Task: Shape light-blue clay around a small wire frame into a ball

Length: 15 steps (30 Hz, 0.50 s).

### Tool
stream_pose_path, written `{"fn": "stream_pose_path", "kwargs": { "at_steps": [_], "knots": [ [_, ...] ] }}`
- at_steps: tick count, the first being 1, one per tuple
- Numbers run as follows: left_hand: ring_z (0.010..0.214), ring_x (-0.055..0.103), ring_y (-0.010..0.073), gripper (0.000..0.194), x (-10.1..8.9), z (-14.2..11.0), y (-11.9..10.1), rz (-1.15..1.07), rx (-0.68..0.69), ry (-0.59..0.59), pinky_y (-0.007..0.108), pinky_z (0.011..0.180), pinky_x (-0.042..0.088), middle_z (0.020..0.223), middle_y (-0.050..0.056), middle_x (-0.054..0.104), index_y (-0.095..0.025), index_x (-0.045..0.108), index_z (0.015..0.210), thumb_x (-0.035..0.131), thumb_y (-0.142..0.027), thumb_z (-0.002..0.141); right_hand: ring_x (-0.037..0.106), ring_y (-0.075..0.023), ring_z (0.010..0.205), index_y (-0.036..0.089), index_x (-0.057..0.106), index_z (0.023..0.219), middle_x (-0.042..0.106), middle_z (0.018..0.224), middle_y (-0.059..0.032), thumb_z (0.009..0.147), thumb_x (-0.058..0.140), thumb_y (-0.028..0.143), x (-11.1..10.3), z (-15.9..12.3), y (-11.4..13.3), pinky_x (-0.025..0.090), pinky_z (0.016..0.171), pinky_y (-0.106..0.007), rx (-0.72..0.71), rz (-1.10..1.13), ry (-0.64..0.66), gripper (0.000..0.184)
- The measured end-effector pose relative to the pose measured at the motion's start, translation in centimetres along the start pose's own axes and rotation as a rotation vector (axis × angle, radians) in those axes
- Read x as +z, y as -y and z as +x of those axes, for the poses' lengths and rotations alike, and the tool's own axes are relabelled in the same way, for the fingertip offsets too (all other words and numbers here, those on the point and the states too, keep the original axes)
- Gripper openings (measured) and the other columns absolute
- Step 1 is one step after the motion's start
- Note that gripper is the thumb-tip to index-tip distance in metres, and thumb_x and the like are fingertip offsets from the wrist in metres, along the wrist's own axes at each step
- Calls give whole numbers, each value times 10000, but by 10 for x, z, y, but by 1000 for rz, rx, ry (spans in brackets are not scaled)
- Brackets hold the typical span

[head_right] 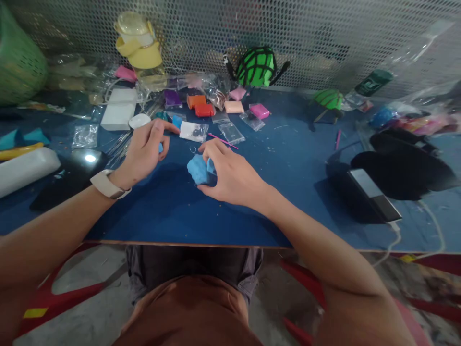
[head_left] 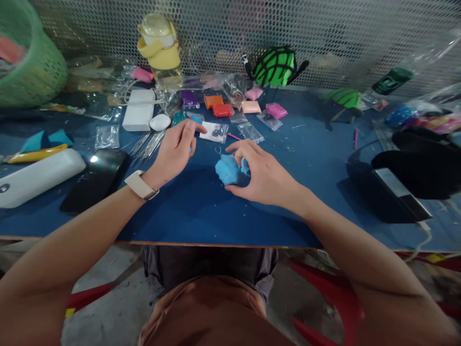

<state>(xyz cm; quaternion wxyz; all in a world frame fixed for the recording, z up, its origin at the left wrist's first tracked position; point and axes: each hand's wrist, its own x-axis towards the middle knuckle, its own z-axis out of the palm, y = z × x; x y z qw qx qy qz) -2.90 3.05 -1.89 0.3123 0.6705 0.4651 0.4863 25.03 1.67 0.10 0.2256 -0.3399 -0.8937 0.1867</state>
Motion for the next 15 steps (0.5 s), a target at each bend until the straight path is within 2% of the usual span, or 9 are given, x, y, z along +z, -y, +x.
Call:
{"fn": "stream_pose_path", "kwargs": {
  "at_steps": [3,5,6,9,10,12,15],
  "knots": [
    [480,428,137,692,-3,2,-1,51,-4,16,316,522,345,508,-34,426,-239,711,829,447,-698,1273,729,-466,1450,319,448,1067,738,1578,-161,879,967,306,-5,2,-8,662,1060,-669,-88,67,-109,552],
    [515,469,152,701,-5,4,3,165,-11,28,331,564,367,527,-12,468,-234,693,769,421,-617,1289,718,-462,1476,327,454,1050,734,1577,-140,861,994,310,-8,4,-15,664,1117,-707,-144,138,-148,572],
    [548,499,160,639,-6,5,5,259,0,40,338,595,382,568,-1,520,-228,697,782,451,-538,1284,719,-456,1479,329,459,1044,729,1580,-131,845,1010,311,-9,5,-19,663,1146,-719,-167,179,-154,586],
    [729,637,205,291,-8,5,15,567,84,165,362,697,436,866,58,752,-203,758,1035,549,-314,1205,736,-444,1475,323,484,1038,710,1587,-119,797,1062,324,-11,8,-31,660,1201,-723,-219,306,-124,625],
    [823,687,232,249,-9,4,19,639,126,234,377,739,470,1007,93,796,-192,759,1141,529,-271,1193,744,-442,1469,319,493,1038,702,1591,-120,787,1074,327,-12,9,-34,665,1201,-717,-237,349,-102,634],
    [1019,741,294,317,-9,1,24,723,222,362,421,837,542,1216,162,790,-169,739,1289,440,-206,1188,758,-432,1450,312,501,1040,690,1588,-124,770,1095,329,-13,11,-38,676,1193,-702,-270,433,-55,652],
    [1136,723,349,414,-9,-2,27,780,321,481,488,937,589,1260,195,731,-158,732,1343,365,-129,1153,745,-413,1448,313,499,1020,693,1559,-114,740,1127,348,-14,12,-41,674,1223,-700,-268,533,-17,689]
  ]
}}
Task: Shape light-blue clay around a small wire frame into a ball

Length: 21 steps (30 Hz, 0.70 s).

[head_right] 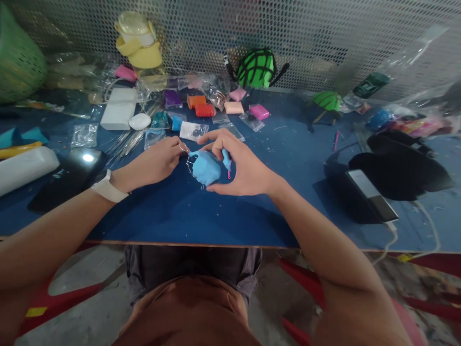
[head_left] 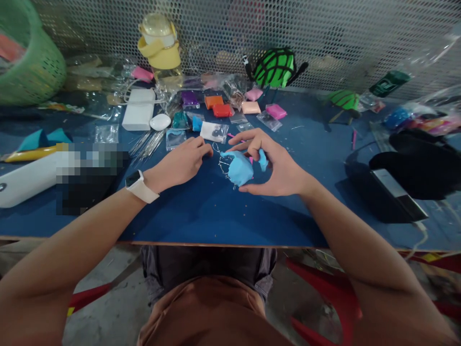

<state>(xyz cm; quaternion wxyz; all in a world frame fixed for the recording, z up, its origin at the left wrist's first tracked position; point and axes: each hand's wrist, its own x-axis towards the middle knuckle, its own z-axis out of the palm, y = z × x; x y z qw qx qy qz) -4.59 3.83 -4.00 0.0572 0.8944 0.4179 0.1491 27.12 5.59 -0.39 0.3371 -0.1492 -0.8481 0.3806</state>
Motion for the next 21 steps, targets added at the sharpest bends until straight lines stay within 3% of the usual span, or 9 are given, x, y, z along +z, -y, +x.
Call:
{"fn": "stream_pose_path", "kwargs": {
  "at_steps": [4,8,10,12,15,18,21],
  "knots": [
    [1030,718,312,399,-3,-1,-2,-58,-10,33,470,888,605,1285,180,707,-178,741,1371,399,-142,1170,722,-410,1463,315,512,990,718,1478,-95,714,1149,332,-1,0,0,658,1258,-708,5,78,-31,695],
    [1054,778,295,267,-12,2,-7,-168,-30,-54,415,868,608,1351,168,771,-184,752,1388,589,-273,1197,742,-401,1421,312,527,970,738,1477,-83,660,1174,319,-2,1,-2,633,1292,-702,14,114,-68,717],
    [1023,807,274,273,-15,4,-12,-218,-14,-61,386,862,596,1202,131,827,-180,760,1364,542,-266,1224,748,-399,1402,310,528,956,753,1476,-81,637,1184,335,-3,1,-2,627,1297,-700,36,122,-75,730],
    [862,789,228,347,-17,6,-17,-257,-18,-41,357,799,561,1005,84,827,-175,767,1353,442,-236,1246,748,-395,1386,309,527,942,768,1469,-80,619,1192,347,-4,2,-2,624,1299,-697,52,131,-81,740],
    [732,731,219,409,-17,7,-25,-187,-52,-13,355,712,494,897,71,812,-158,780,1393,413,-277,1258,755,-385,1349,307,525,926,785,1462,-79,583,1208,357,-5,2,-3,626,1290,-690,76,148,-88,766],
    [887,775,276,457,-16,6,-28,-41,-56,33,375,720,499,1003,120,842,-163,842,1243,449,-394,1271,758,-381,1346,305,529,930,790,1467,-79,578,1204,336,-5,2,-4,625,1277,-672,78,166,-76,762],
    [1072,780,321,558,-14,5,-26,-18,-7,54,430,860,591,1156,174,825,-142,855,1036,434,-418,1278,751,-391,1402,304,541,964,783,1479,-87,627,1175,304,-6,-1,-6,630,1231,-634,56,167,-41,717]
  ]
}}
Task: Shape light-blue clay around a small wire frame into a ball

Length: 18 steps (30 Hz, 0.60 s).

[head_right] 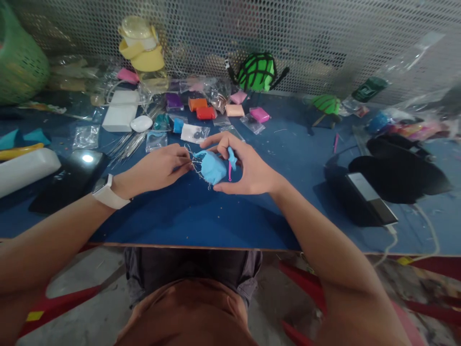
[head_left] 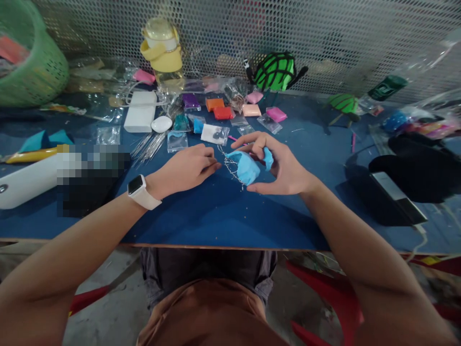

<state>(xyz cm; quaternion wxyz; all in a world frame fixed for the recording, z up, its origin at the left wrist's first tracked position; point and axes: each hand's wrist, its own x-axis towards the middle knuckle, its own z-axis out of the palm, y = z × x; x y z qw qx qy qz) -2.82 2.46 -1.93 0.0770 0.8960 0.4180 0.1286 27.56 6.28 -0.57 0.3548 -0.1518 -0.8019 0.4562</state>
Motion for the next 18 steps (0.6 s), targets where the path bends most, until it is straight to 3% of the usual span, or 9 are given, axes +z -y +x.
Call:
{"fn": "stream_pose_path", "kwargs": {
  "at_steps": [3,6,9,11,14,16,18],
  "knots": [
    [1054,778,303,460,2,0,5,-46,29,14,441,914,616,1239,177,787,-131,879,1144,496,-362,1252,739,-409,1455,307,536,991,783,1487,-100,677,1148,315,-1,-2,0,617,1182,-602,6,-22,32,688],
    [944,777,260,341,1,0,8,-60,34,34,393,827,590,1263,153,781,-167,876,1305,592,-336,1223,743,-414,1447,310,520,986,793,1473,-103,676,1145,350,-1,-3,2,610,1151,-592,21,-43,38,699],
    [881,782,254,334,-2,0,6,-47,35,29,363,756,549,1163,128,813,-188,856,1383,670,-407,1212,752,-414,1427,314,505,971,801,1461,-104,655,1157,386,0,-1,3,626,1130,-595,34,-51,34,728],
    [830,777,251,351,-3,0,4,-35,37,23,353,717,518,1000,98,817,-200,878,1298,653,-459,1221,757,-417,1419,316,498,969,803,1461,-108,651,1163,420,0,0,4,628,1140,-611,37,-65,30,745],
    [748,733,248,533,-2,0,2,11,6,10,370,663,472,819,94,758,-190,879,1006,513,-483,1260,763,-420,1415,316,498,976,801,1463,-109,674,1149,436,-1,0,5,620,1154,-627,32,-110,29,727],
    [826,753,281,550,1,1,2,14,-2,8,393,683,504,855,117,769,-182,874,980,486,-457,1256,763,-419,1416,316,500,981,798,1458,-108,690,1137,429,-1,1,6,622,1149,-624,30,-128,35,709],
    [998,784,328,449,3,1,3,-29,30,7,451,821,604,995,140,818,-182,895,1070,550,-422,1226,760,-419,1414,316,502,981,797,1451,-109,697,1133,433,-1,1,7,625,1149,-624,32,-128,42,702]
  ]
}}
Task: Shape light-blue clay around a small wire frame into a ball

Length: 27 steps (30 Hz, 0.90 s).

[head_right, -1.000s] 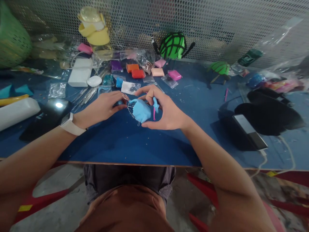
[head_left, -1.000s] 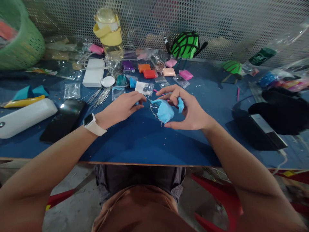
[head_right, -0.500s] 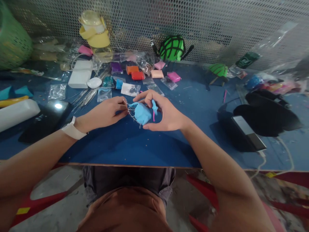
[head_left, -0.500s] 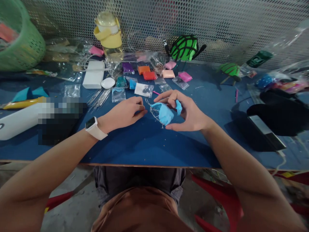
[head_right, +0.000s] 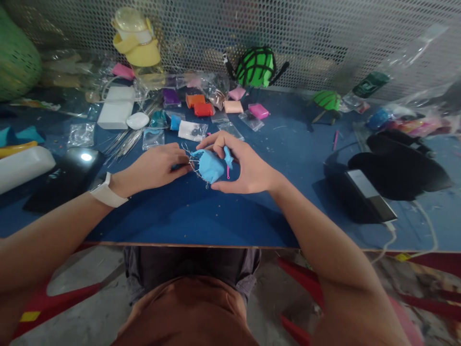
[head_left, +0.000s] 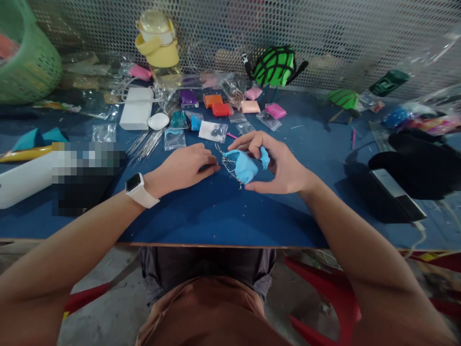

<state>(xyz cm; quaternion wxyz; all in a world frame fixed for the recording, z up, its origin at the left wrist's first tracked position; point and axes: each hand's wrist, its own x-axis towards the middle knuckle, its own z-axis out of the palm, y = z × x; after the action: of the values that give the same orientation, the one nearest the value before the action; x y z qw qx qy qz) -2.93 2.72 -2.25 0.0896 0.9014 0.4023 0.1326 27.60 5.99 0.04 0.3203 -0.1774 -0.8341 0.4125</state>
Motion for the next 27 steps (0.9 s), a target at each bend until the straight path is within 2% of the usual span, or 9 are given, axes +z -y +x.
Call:
{"fn": "stream_pose_path", "kwargs": {
  "at_steps": [3,5,7,9,12,16,19,22,27],
  "knots": [
    [1250,771,377,305,-1,-1,2,-102,35,-58,594,1145,627,1247,155,847,-209,899,1092,664,-389,1167,755,-417,1402,317,504,972,805,1433,-104,691,1136,447,2,0,1,624,1151,-629,7,15,4,704],
    [1363,762,373,231,-5,-2,1,-222,10,-102,608,1244,611,1400,144,839,-224,873,1231,708,-352,1133,757,-416,1392,317,510,977,806,1433,-100,686,1137,444,5,0,0,618,1146,-631,4,37,13,703],
    [1449,758,357,403,-9,-3,-2,-358,4,-126,574,1272,627,1544,138,810,-231,773,1481,751,-301,1085,761,-416,1380,314,516,985,801,1440,-102,683,1140,429,7,0,-1,605,1154,-636,-10,64,17,702],
    [1507,749,354,586,-10,-3,-9,-424,38,-163,554,1282,639,1644,152,766,-231,663,1627,785,-278,1056,759,-414,1374,312,517,984,799,1437,-102,681,1147,429,9,0,-4,594,1163,-636,-13,80,15,709],
    [1409,795,331,525,-6,-3,-18,-418,74,-272,530,1217,680,1593,154,780,-245,664,1602,786,-333,1100,744,-401,1359,312,508,981,800,1405,-94,668,1157,482,12,0,-6,604,1134,-619,8,99,6,740],
    [1218,822,279,382,0,-4,-24,-414,31,-407,474,1068,721,1451,136,818,-271,717,1518,754,-413,1166,740,-403,1378,315,516,990,786,1423,-87,678,1148,498,14,1,-8,621,1137,-626,-7,118,-50,728],
    [1176,816,291,323,-1,-5,-22,-357,2,-442,495,1047,719,1343,128,839,-279,780,1403,743,-512,1183,728,-430,1457,317,533,979,760,1504,-86,683,1154,523,14,0,-7,650,1136,-624,50,95,-111,719],
    [1171,817,313,321,-5,-7,-18,-253,-12,-462,543,1070,710,1293,118,844,-287,809,1357,729,-550,1191,736,-436,1457,317,544,976,765,1509,-87,674,1167,532,14,1,-9,700,1031,-585,120,87,-133,724],
    [1143,832,327,309,-10,-9,-16,-105,-57,-497,563,1041,713,1313,121,839,-278,817,1375,717,-509,1195,776,-354,1320,310,528,978,800,1413,-76,729,1131,451,14,2,-13,742,901,-512,195,174,-210,668]
  ]
}}
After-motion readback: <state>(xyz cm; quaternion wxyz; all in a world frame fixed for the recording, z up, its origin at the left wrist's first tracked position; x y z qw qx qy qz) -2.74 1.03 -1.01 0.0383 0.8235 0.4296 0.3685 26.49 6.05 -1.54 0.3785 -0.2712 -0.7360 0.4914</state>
